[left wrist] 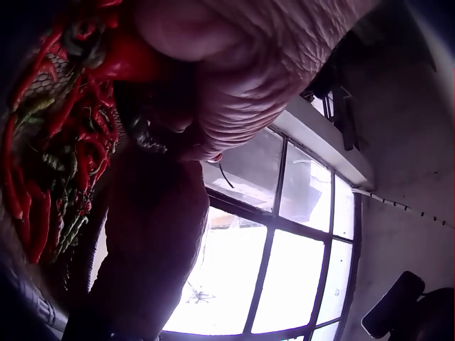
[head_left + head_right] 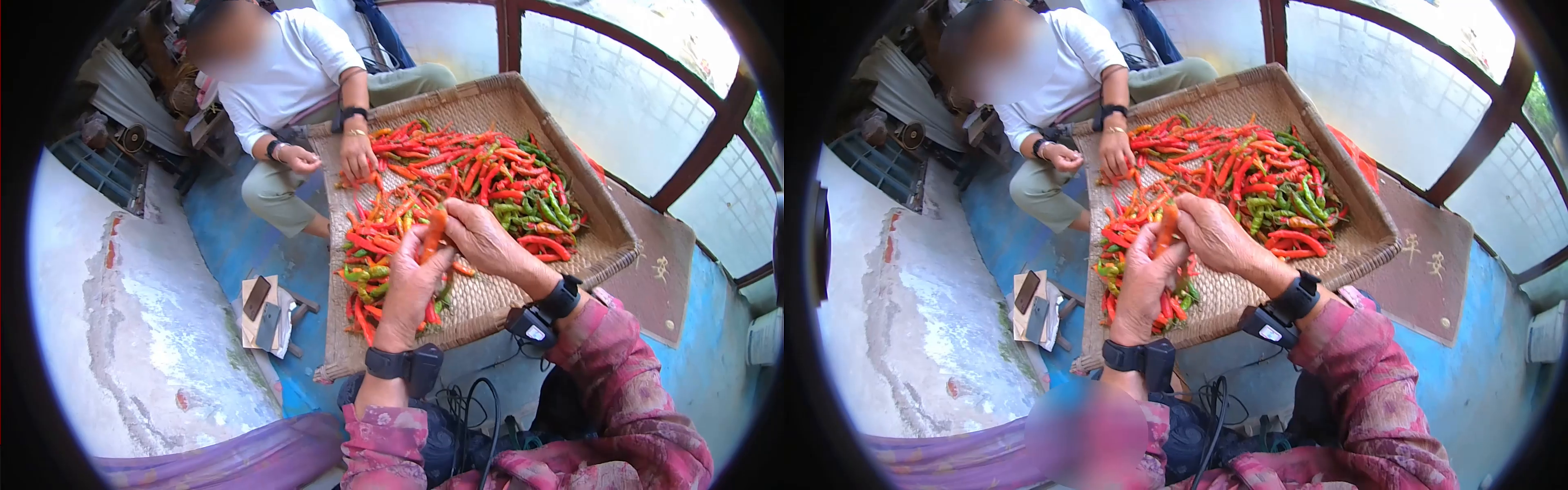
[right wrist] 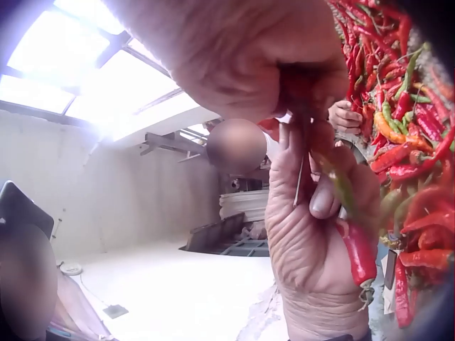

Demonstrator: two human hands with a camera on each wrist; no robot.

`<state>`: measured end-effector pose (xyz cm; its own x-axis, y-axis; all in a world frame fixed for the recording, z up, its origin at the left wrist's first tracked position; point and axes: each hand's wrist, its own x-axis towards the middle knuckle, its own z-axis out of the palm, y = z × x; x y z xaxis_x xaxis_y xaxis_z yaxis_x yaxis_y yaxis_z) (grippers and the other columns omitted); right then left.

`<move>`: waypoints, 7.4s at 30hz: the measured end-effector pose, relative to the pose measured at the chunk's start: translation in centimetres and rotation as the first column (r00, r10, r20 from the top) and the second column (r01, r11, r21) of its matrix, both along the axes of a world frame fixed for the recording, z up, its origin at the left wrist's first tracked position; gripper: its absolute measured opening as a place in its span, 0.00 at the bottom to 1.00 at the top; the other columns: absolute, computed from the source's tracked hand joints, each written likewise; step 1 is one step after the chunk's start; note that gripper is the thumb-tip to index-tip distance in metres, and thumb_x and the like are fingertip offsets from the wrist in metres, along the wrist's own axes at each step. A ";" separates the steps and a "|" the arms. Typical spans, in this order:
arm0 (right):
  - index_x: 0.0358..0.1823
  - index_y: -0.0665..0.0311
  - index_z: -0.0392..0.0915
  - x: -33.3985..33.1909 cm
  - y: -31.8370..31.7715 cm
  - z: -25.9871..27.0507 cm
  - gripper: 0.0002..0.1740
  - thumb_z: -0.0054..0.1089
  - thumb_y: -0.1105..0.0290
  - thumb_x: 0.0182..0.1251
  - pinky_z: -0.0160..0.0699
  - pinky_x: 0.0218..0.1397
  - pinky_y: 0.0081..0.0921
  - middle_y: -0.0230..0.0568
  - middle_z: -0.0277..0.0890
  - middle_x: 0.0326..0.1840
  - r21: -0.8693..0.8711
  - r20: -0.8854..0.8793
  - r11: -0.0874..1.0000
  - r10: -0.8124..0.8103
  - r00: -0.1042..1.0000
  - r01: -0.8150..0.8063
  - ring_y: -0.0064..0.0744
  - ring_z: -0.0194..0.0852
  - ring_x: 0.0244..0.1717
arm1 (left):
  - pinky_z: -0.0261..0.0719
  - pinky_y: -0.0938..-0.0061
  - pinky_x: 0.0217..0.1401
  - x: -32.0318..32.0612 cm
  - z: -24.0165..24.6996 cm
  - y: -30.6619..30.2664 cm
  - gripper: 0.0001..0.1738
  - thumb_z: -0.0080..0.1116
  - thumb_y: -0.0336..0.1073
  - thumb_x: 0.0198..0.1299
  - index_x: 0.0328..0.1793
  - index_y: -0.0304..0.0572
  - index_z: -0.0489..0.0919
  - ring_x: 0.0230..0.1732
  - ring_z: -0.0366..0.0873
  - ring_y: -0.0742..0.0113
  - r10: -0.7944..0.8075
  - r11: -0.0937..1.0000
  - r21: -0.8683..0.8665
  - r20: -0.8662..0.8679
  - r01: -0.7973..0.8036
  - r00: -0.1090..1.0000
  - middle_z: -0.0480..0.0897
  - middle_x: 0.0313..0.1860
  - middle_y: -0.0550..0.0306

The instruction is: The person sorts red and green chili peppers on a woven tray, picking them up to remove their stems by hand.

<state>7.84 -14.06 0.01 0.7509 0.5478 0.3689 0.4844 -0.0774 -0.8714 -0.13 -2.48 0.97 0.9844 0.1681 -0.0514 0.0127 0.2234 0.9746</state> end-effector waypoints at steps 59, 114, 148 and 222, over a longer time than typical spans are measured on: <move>0.38 0.67 0.75 1.3 -1.7 -0.9 0.22 0.49 0.51 0.67 0.74 0.31 0.20 0.36 0.77 0.32 -0.006 -0.641 0.993 0.089 0.762 -0.121 0.21 0.73 0.32 | 0.72 0.82 0.29 1.3 -3.1 2.3 0.10 0.44 0.35 0.68 0.50 0.39 0.70 0.27 0.70 0.75 0.240 0.887 -0.437 0.160 -0.149 0.958 0.76 0.30 0.58; 0.34 0.73 0.74 5.4 -2.3 1.0 0.15 0.54 0.64 0.61 0.76 0.32 0.29 0.45 0.74 0.24 -0.342 -0.013 0.877 -0.364 0.931 0.338 0.33 0.77 0.27 | 0.71 0.71 0.32 -10.3 8.9 2.5 0.07 0.45 0.29 0.56 0.28 0.38 0.74 0.32 0.73 0.66 0.049 0.744 -0.241 0.950 0.624 0.308 0.75 0.30 0.56; 0.41 0.66 0.76 3.9 3.4 -6.8 0.14 0.50 0.63 0.60 0.74 0.45 0.40 0.54 0.77 0.35 -0.713 0.133 0.691 0.304 0.943 -0.122 0.51 0.76 0.41 | 0.73 0.66 0.36 -15.6 11.7 3.1 0.11 0.43 0.31 0.58 0.35 0.32 0.75 0.35 0.76 0.60 0.045 0.687 -0.131 0.989 0.715 0.138 0.77 0.33 0.50; 0.34 0.71 0.76 0.5 -1.7 0.5 0.13 0.53 0.65 0.63 0.73 0.31 0.26 0.39 0.75 0.23 -0.309 -0.210 0.924 0.166 0.964 -0.226 0.24 0.75 0.28 | 0.76 0.80 0.35 -1.5 1.1 5.3 0.09 0.56 0.29 0.59 0.44 0.33 0.79 0.32 0.78 0.77 0.038 0.739 0.668 0.087 -0.087 0.995 0.81 0.31 0.60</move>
<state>8.34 -15.74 0.55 0.6524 0.7577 0.0155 0.3601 -0.2919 -0.8861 -1.58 2.80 2.05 0.9674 0.1966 0.1598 -0.0444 -0.4894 0.8709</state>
